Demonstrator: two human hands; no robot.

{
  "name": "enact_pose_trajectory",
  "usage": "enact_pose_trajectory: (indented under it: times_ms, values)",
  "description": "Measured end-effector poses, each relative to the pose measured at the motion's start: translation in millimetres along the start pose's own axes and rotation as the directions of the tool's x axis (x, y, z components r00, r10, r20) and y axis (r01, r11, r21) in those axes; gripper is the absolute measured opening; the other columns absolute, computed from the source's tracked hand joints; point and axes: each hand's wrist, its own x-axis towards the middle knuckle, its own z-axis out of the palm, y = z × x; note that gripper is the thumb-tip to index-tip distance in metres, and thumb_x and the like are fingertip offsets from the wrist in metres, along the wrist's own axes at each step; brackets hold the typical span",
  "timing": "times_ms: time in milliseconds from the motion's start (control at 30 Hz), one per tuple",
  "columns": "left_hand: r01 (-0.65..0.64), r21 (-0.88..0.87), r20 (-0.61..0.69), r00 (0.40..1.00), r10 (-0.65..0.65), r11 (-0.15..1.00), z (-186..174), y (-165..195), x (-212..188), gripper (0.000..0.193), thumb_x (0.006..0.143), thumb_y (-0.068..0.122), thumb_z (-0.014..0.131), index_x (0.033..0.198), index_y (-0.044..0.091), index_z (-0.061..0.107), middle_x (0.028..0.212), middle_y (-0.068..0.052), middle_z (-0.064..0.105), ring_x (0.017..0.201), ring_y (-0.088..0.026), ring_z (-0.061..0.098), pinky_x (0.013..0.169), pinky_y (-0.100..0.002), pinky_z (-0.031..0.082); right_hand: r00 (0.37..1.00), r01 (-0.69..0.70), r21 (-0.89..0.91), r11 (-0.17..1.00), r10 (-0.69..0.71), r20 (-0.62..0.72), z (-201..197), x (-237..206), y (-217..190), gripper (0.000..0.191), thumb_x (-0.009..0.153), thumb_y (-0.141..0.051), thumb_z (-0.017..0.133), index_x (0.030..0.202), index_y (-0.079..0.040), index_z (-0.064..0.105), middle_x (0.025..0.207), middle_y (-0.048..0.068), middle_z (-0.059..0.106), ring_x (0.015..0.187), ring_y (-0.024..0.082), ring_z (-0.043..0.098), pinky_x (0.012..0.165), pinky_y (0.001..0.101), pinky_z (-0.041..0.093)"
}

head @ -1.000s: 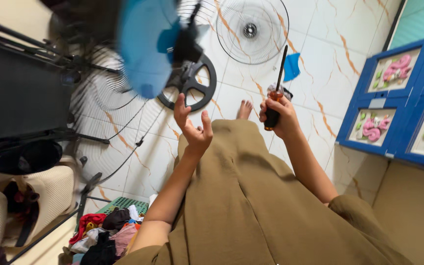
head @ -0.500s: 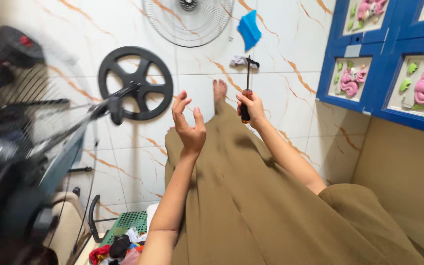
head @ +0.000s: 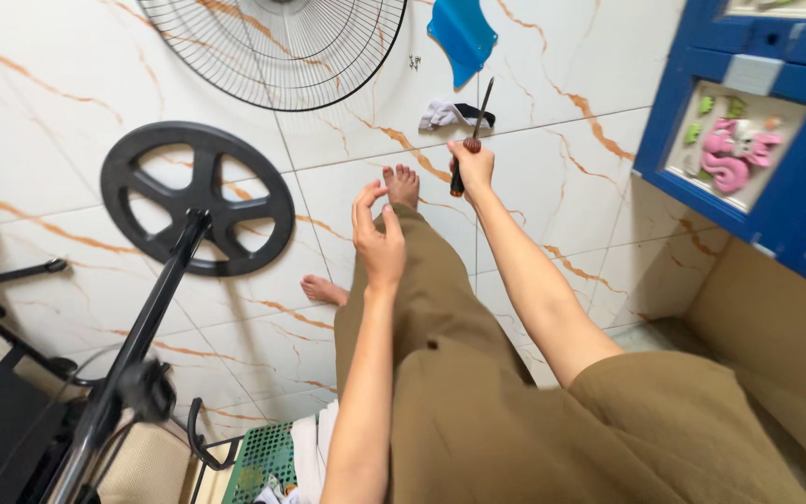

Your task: The person sits on the floor servicing a pedestal fan. They use a screwdriver to unscrew and remove the fan guard and blade, wipe the blue fan blades with a cloth, and handle small screws while working on the disassembled parts.

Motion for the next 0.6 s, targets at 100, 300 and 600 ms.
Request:
enact_pose_trajectory:
  times_ms: [100, 300, 600]
  values:
    - [0.073, 0.013, 0.012, 0.997, -0.073, 0.997, 22.5, -32.4, 14.5, 0.024, 0.097, -0.004, 0.056, 0.119, 0.002, 0.061, 0.135, -0.018, 0.064, 0.129, -0.034, 0.061, 0.111, -0.043, 0.046, 0.999, 0.005, 0.099, 0.995, -0.002, -0.037, 25.9, 69.3, 21.8, 0.009, 0.083, -0.002, 0.073, 0.091, 0.001, 0.072, 0.075, 0.007, 0.071, 0.059, 0.014, 0.066, 0.053, 0.0282, 0.052]
    - [0.173, 0.044, 0.025, 0.984, -0.174, 0.984, 50.3, -82.1, 38.7, 0.022, 0.098, -0.003, 0.056, 0.119, 0.001, 0.062, 0.135, -0.018, 0.065, 0.129, -0.033, 0.062, 0.111, -0.042, 0.046, 0.976, 0.026, 0.053, 0.998, -0.014, -0.219, 73.3, 175.1, 63.3, 0.013, 0.08, -0.001, 0.079, 0.092, 0.001, 0.074, 0.078, 0.007, 0.074, 0.056, 0.014, 0.065, 0.053, 0.0274, 0.053]
    - [0.279, 0.059, 0.001, 0.96, -0.279, 0.959, 59.6, -131.4, 54.1, 0.023, 0.097, -0.004, 0.056, 0.119, 0.0, 0.062, 0.134, -0.018, 0.065, 0.127, -0.032, 0.063, 0.111, -0.042, 0.047, 0.91, 0.038, -0.164, 0.986, -0.102, -0.403, 128.9, 244.2, 87.7, 0.021, 0.074, -0.011, 0.087, 0.092, -0.005, 0.079, 0.079, 0.006, 0.078, 0.063, 0.013, 0.068, 0.061, 0.0302, 0.055]
